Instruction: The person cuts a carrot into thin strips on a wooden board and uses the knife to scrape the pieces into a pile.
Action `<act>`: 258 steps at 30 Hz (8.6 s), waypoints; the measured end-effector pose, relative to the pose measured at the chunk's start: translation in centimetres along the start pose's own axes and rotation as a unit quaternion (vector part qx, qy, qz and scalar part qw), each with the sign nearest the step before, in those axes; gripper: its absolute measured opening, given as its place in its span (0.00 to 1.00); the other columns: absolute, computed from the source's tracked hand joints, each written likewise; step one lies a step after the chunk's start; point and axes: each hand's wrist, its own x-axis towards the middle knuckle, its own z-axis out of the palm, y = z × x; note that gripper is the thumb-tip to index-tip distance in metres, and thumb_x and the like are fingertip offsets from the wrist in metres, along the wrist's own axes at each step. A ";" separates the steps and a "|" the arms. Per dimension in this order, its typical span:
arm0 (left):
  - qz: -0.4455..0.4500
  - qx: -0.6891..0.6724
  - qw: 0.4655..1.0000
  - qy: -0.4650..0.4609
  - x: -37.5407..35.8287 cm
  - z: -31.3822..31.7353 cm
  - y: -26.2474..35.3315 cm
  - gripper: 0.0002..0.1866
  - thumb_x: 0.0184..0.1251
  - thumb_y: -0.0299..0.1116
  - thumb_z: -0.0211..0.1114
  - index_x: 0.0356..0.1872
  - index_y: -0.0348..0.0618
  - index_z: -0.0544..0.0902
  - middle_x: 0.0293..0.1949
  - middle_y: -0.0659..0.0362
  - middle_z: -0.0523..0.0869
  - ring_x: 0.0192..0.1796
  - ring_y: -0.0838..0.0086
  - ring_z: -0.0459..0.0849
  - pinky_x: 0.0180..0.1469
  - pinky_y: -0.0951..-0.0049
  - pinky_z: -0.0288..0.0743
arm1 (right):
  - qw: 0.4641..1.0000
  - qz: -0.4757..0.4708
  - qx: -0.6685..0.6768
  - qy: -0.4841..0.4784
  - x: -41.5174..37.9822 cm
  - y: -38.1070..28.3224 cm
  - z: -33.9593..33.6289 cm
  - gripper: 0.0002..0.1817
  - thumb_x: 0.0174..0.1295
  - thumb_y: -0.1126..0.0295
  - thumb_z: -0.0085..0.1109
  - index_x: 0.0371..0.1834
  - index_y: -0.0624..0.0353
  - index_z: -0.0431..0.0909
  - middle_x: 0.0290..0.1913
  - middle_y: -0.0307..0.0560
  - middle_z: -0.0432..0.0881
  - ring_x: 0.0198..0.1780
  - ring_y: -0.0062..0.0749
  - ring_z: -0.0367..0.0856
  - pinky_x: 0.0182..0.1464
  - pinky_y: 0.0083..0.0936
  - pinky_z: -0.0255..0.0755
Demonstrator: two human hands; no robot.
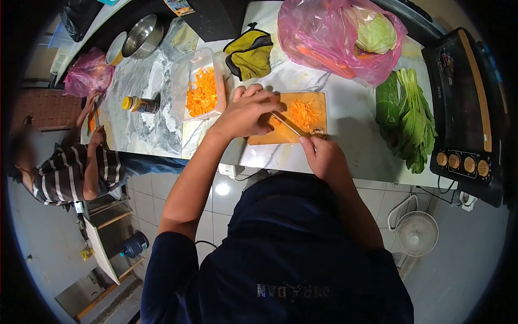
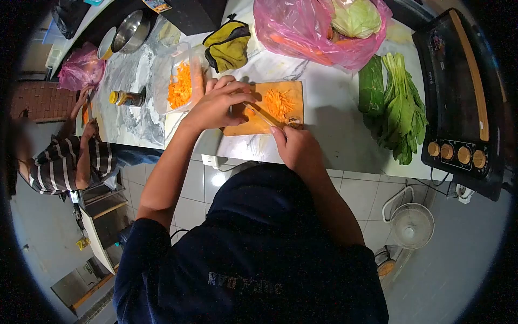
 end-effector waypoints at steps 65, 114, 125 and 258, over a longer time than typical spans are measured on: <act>0.013 -0.026 0.998 -0.053 1.5 1.5 -1.1 0.10 0.37 0.32 0.76 0.26 0.61 0.89 0.55 0.69 0.77 0.61 0.69 0.68 0.58 0.62 0.54 | 0.986 0.076 -0.135 -0.064 0.6 -1.6 0.7 0.21 0.68 0.52 0.54 0.30 0.60 0.81 0.26 0.58 0.82 0.31 0.54 0.84 0.35 0.45 0.77; -0.238 -0.003 0.948 0.211 -4.1 5.5 3.4 0.20 0.48 0.47 0.76 0.42 0.50 0.87 0.47 0.61 0.77 0.54 0.63 0.68 0.55 0.60 0.55 | 0.998 0.001 -0.059 0.025 0.0 0.0 2.2 0.21 0.67 0.56 0.57 0.22 0.61 0.75 0.21 0.60 0.78 0.27 0.60 0.79 0.29 0.48 0.72; -0.284 -0.120 0.927 0.214 -3.1 7.9 3.3 0.10 0.57 0.42 0.71 0.36 0.51 0.88 0.46 0.62 0.77 0.54 0.63 0.66 0.57 0.60 0.52 | 0.999 0.024 0.000 0.026 -0.5 0.7 2.4 0.21 0.69 0.56 0.55 0.25 0.62 0.78 0.23 0.63 0.78 0.28 0.62 0.79 0.31 0.50 0.71; -0.384 -0.207 0.894 0.098 -1.5 6.9 5.4 0.13 0.62 0.41 0.63 0.33 0.42 0.87 0.26 0.50 0.87 0.30 0.57 0.87 0.36 0.63 0.78 | 0.973 0.182 0.095 -0.109 -2.9 1.2 2.9 0.21 0.74 0.57 0.45 0.37 0.66 0.76 0.35 0.61 0.82 0.40 0.54 0.81 0.45 0.37 0.72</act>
